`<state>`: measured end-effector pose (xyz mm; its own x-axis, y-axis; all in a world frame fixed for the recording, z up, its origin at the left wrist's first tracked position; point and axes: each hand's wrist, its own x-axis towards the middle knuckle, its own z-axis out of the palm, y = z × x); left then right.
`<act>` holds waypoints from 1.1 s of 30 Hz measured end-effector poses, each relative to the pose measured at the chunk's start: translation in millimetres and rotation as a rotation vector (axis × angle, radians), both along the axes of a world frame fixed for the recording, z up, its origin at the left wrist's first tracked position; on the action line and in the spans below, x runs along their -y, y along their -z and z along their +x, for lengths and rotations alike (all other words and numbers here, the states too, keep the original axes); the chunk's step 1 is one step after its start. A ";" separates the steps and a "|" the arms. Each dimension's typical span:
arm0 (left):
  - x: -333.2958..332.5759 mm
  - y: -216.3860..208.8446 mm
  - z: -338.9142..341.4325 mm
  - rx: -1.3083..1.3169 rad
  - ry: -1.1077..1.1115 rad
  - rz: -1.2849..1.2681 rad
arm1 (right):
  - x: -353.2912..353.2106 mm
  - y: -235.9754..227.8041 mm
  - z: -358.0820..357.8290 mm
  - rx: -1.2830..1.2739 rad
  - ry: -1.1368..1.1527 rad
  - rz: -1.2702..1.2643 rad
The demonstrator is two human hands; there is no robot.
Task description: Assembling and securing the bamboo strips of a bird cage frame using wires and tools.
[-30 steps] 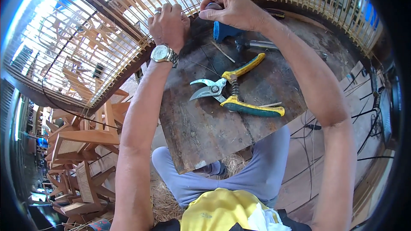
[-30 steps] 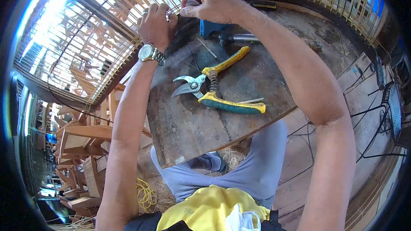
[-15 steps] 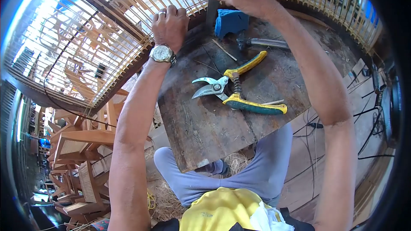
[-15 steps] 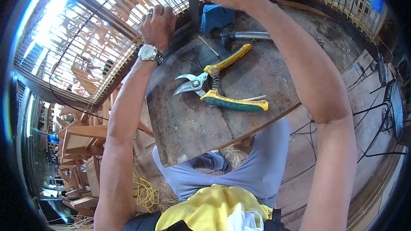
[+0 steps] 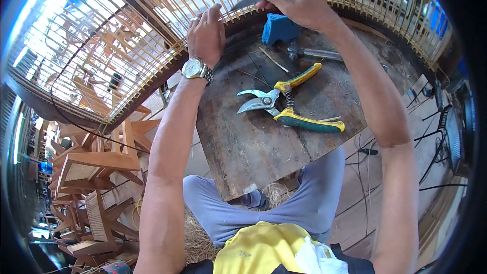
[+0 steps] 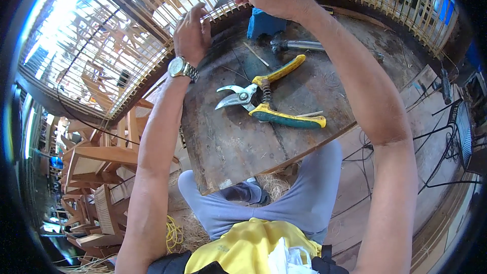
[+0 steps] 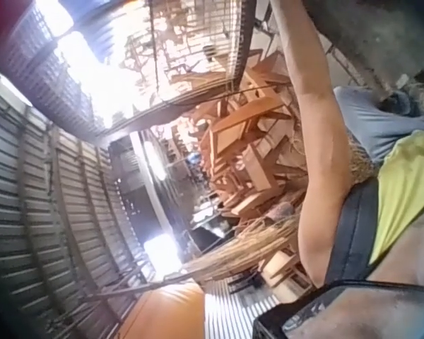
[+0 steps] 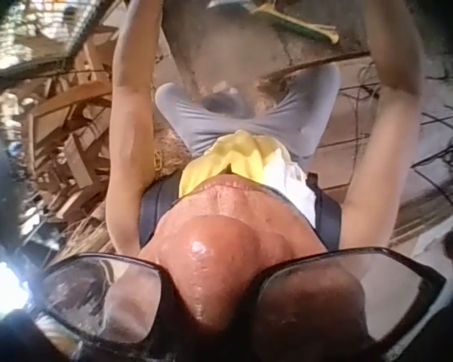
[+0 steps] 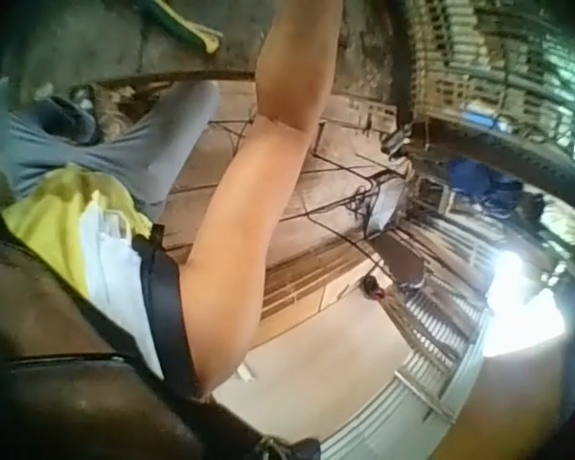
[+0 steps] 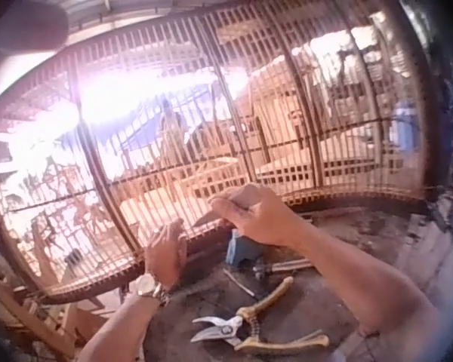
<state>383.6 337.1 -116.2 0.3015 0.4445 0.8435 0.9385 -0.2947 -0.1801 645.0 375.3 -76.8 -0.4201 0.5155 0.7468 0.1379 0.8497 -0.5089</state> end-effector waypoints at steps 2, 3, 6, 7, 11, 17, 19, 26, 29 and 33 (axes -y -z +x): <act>-0.7 0.9 -1.7 0.072 0.013 -0.045 | -0.1 2.5 -3.3 0.008 -0.005 0.025; -1.6 1.3 -2.0 0.070 0.020 -0.025 | 0.4 5.1 -5.3 0.049 0.018 0.032; -3.9 2.3 -1.5 0.089 0.019 0.000 | 2.4 15.3 -11.7 0.070 0.061 0.086; -4.4 2.2 -1.2 0.091 0.026 0.009 | 2.0 17.6 -14.1 0.066 0.068 0.119; -2.8 0.9 -0.1 0.077 0.008 -0.002 | -3.7 21.2 -24.7 -0.056 -0.010 0.154; 0.6 -0.5 0.9 0.035 0.034 -0.005 | 3.1 25.2 -33.0 0.047 0.038 0.155; 0.1 0.1 0.9 0.011 0.025 -0.021 | 8.0 24.0 -34.5 0.086 0.065 0.208; -6.6 3.2 -3.1 0.009 0.033 0.023 | 5.5 18.2 -35.5 0.160 0.086 0.127; -7.0 3.8 -3.9 0.019 0.050 0.024 | 1.7 21.4 -34.4 0.179 0.069 0.111; -5.0 1.5 0.8 -0.019 -0.005 0.018 | -0.4 15.1 -27.5 0.133 -0.028 0.042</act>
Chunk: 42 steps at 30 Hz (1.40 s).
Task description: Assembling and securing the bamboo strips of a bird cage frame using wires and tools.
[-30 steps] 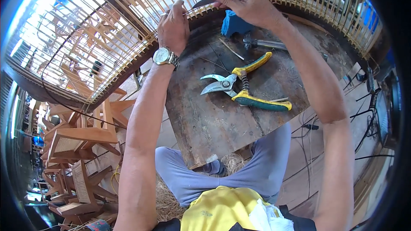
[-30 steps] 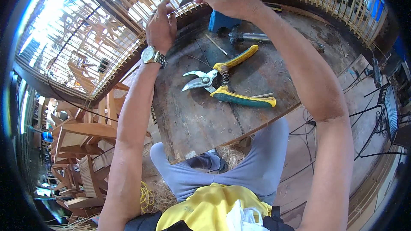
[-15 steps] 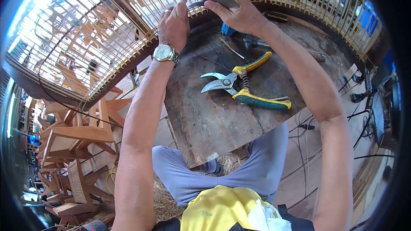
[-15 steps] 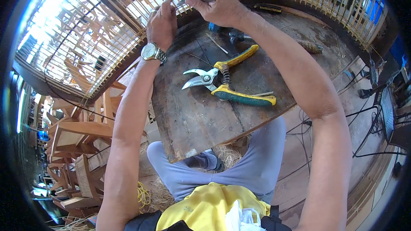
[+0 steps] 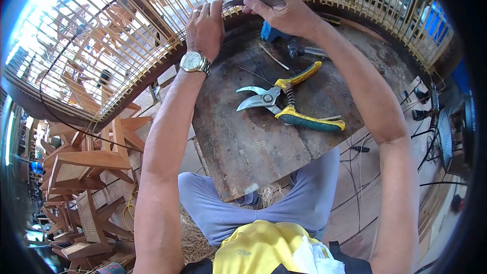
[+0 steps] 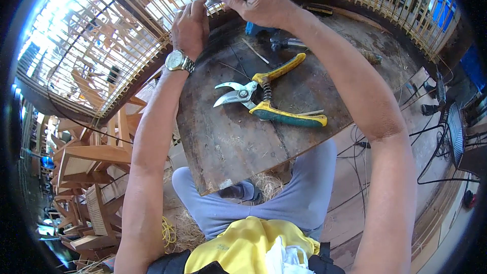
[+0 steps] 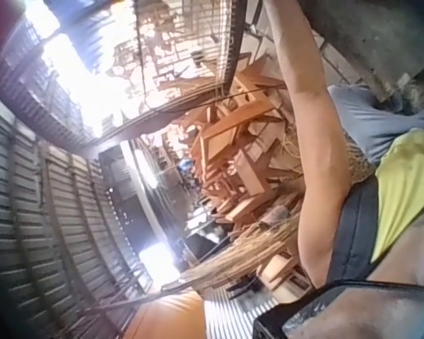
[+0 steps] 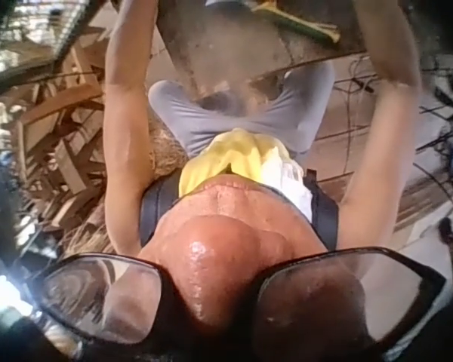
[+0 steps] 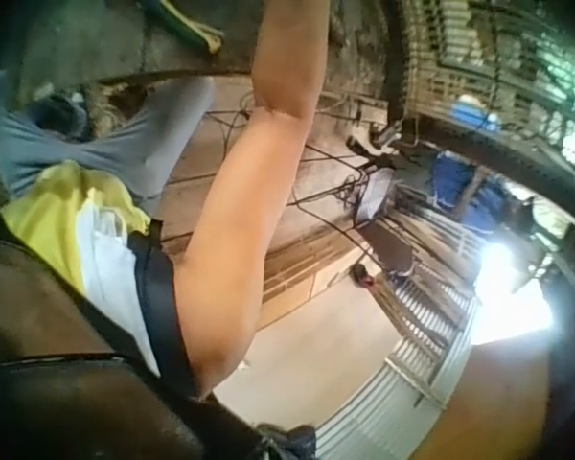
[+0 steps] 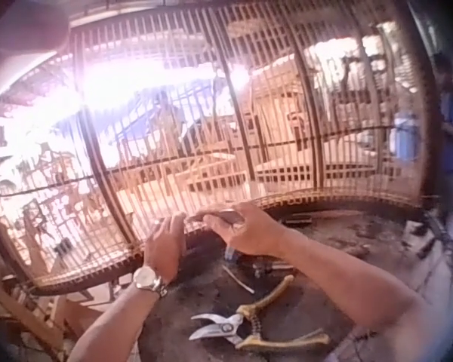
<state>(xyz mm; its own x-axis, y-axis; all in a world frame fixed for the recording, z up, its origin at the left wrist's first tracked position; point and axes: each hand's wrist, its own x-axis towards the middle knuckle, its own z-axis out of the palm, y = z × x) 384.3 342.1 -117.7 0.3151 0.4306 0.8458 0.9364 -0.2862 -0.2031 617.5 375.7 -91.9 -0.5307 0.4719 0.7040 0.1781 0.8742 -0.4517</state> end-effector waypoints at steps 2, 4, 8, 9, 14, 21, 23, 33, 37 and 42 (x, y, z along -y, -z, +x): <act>2.0 0.4 4.5 -0.048 -0.018 0.011 | -1.4 -10.1 10.7 -0.034 -0.014 -0.022; 4.1 0.3 7.8 -0.073 -0.056 -0.019 | -1.9 -20.5 24.2 -0.078 0.017 0.023; 4.8 -0.8 12.1 -0.113 -0.126 -0.020 | 5.1 -25.9 31.4 -0.147 -0.001 -0.110; 5.3 -0.3 12.4 -0.100 -0.122 -0.037 | 8.2 -25.8 30.5 -0.161 0.024 -0.059; 5.3 0.8 13.7 -0.049 -0.103 -0.034 | 24.1 -34.0 26.5 -0.108 0.201 0.228; 8.2 -0.9 14.1 -0.008 -0.103 -0.101 | 20.4 -27.6 20.1 -0.160 0.111 0.165; 8.5 -1.8 14.1 -0.021 -0.117 -0.120 | 13.1 -22.2 14.5 -0.173 0.108 0.461; 10.6 0.3 14.0 -0.016 -0.094 -0.149 | 5.3 -16.7 19.2 0.016 0.115 -0.258; 14.3 -6.2 19.4 0.032 -0.156 -0.234 | -4.3 -7.1 18.3 -0.057 -0.002 -0.058; 63.2 1.6 5.5 0.127 0.199 -0.255 | -4.6 -13.9 26.1 -0.157 0.029 -0.058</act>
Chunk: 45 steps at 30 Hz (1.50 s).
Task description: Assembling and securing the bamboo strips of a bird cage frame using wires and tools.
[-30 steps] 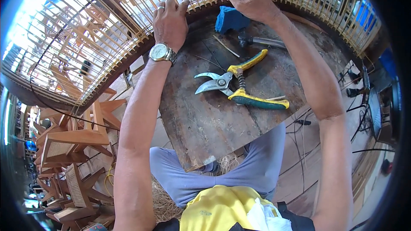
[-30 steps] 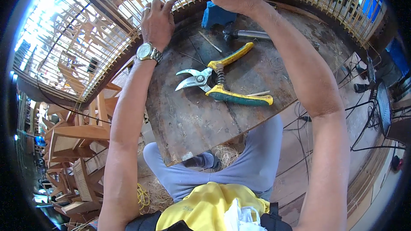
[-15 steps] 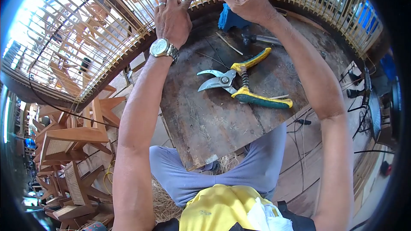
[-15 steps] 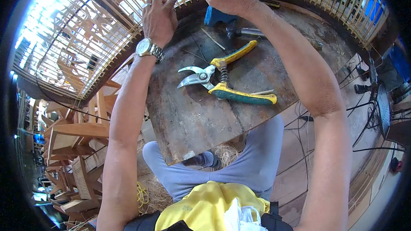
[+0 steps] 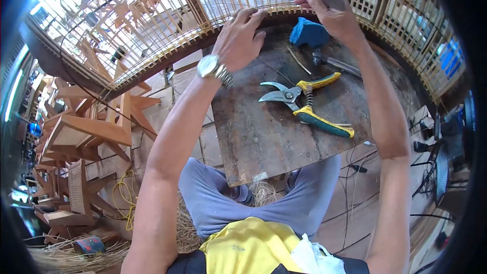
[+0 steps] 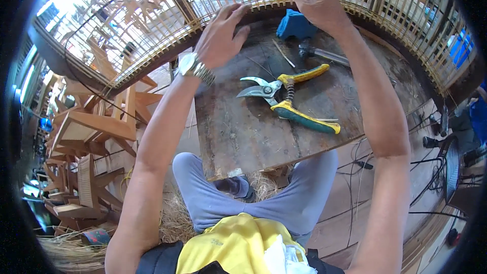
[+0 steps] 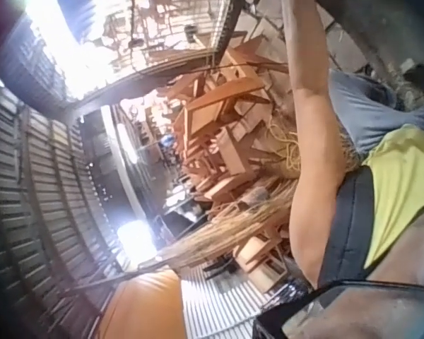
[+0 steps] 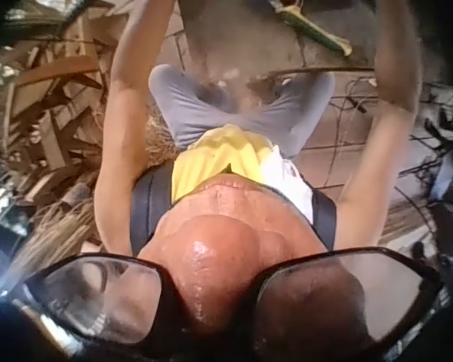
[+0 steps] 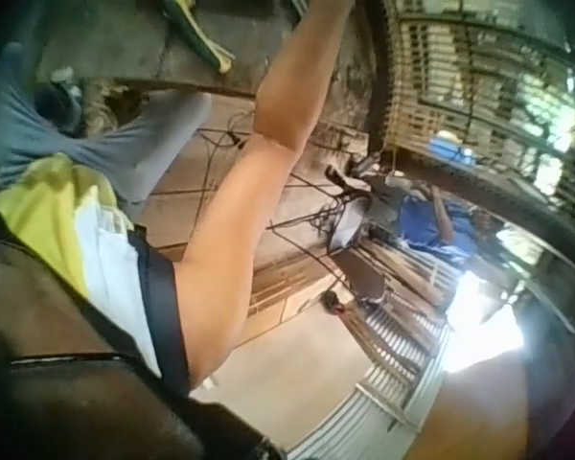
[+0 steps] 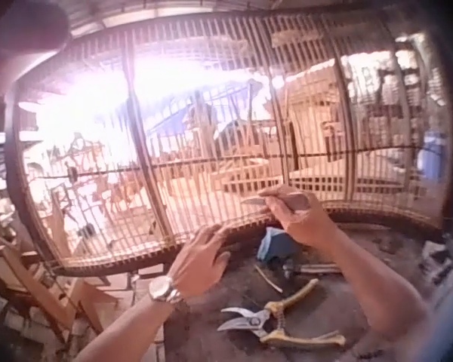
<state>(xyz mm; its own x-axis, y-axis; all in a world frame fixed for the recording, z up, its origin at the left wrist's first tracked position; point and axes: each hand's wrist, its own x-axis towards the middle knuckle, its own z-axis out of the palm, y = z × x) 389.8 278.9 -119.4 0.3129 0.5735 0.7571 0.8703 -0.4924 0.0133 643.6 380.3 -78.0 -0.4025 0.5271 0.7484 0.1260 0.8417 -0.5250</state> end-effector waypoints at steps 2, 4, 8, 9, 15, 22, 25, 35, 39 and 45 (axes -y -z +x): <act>27.0 5.5 -17.1 0.026 -0.140 -0.061 | 9.2 -5.7 1.2 0.023 -0.031 0.019; 43.6 1.6 -41.1 0.071 -0.280 0.013 | 22.4 -5.5 -9.0 0.021 -0.067 -0.020; 44.8 -9.5 -72.2 -0.016 -0.455 0.104 | 45.2 1.0 -33.3 0.072 -0.173 0.023; 41.6 -10.2 -73.9 -0.074 -0.479 0.098 | 46.6 1.0 -41.3 0.100 -0.155 0.039; 33.3 0.3 -61.2 -0.106 -0.559 0.111 | 46.7 1.2 -81.0 0.124 -0.218 0.079; 38.7 4.2 -61.6 -0.142 -0.518 0.141 | 50.6 15.7 -103.9 0.033 -0.190 0.228; 37.0 6.6 -59.3 -0.162 -0.538 0.093 | 52.1 14.6 -110.6 0.097 -0.163 0.236; 91.5 24.5 -115.7 0.061 -0.621 0.244 | 75.8 -42.9 -61.8 0.145 -0.269 -0.055; 95.0 22.6 -136.3 -0.008 -0.713 0.195 | 71.2 -18.9 -48.1 0.188 -0.323 -0.605; 106.5 31.2 -122.2 0.082 -0.725 0.159 | 66.7 17.0 -55.7 0.027 -0.646 -0.985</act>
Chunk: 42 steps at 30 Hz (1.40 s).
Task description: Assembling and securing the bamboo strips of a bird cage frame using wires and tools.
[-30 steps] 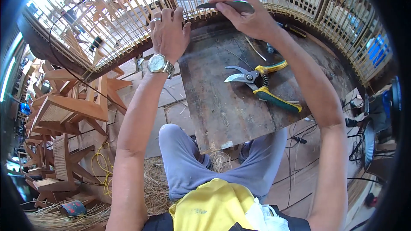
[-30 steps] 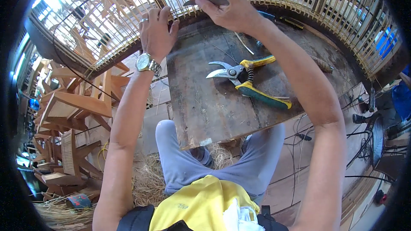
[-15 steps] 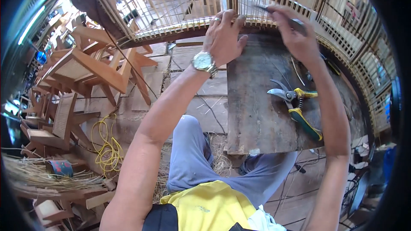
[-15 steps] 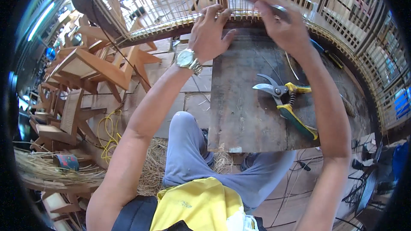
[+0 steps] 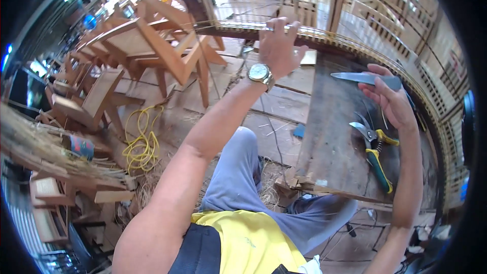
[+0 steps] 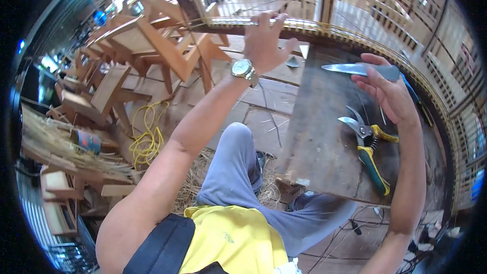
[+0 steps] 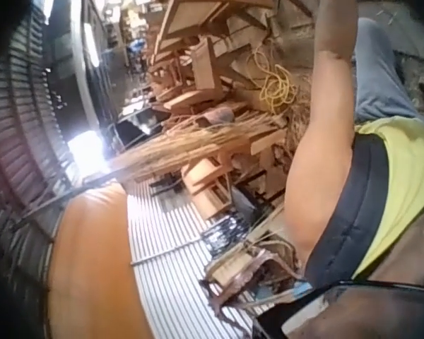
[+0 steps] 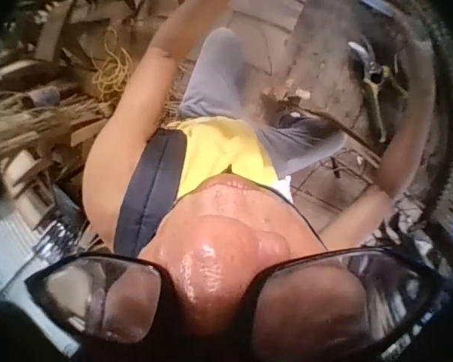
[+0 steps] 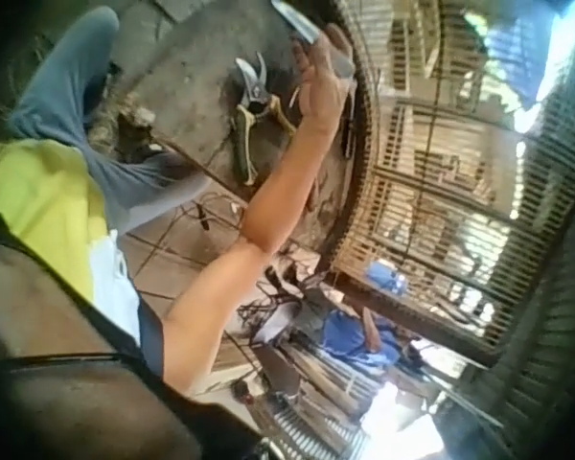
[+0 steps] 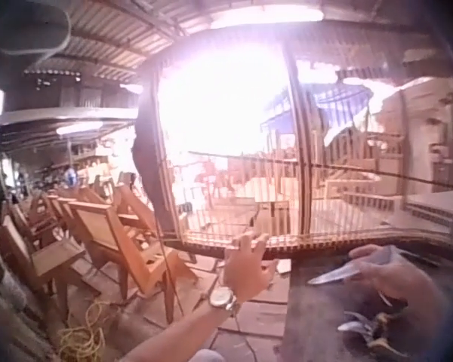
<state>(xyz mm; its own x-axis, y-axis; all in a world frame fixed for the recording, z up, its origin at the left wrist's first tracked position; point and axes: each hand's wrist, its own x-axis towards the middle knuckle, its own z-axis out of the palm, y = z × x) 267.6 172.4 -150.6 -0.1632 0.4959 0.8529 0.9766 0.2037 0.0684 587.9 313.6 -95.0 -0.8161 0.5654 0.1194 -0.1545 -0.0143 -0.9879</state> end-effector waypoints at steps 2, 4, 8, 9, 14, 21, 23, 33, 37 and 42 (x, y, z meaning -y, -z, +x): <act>11.8 7.8 -6.0 0.038 0.162 0.047 | -2.9 -2.9 6.5 0.086 -0.047 0.034; 29.1 17.8 -23.6 0.068 0.079 0.060 | -6.5 -8.7 13.3 0.128 -0.082 0.054; 77.3 35.5 -88.6 0.135 -0.053 0.171 | -6.9 -10.5 14.9 0.470 0.103 0.457; 90.1 35.6 -111.0 0.123 -0.117 0.162 | -5.3 -8.0 11.7 0.481 0.080 0.694; 130.6 26.9 -200.0 0.019 -0.334 0.030 | 8.9 2.3 0.4 0.505 0.090 1.061; 146.6 21.6 -260.4 0.334 -0.435 -0.183 | 14.0 -2.3 -6.9 0.514 0.056 0.960; 149.2 37.8 -280.7 0.517 -0.382 -0.310 | 14.5 -2.1 -7.7 0.522 0.066 1.023; 386.3 57.2 -420.9 1.499 -0.812 -0.417 | 13.1 0.7 -7.5 0.521 0.080 1.049; 407.7 47.7 -406.3 1.810 -0.462 -0.463 | 11.8 -0.2 -9.6 0.536 0.070 1.038; 290.3 37.5 -340.6 1.399 0.017 -0.040 | 14.7 -2.0 -10.2 0.552 0.068 1.046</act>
<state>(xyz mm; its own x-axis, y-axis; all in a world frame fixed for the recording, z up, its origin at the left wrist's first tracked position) -73.0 -117.9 -188.1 -0.8499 0.5264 -0.0240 0.1074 0.2176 0.9701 577.7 298.8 -93.0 -0.8743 0.4463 0.1910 0.3271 0.8323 -0.4476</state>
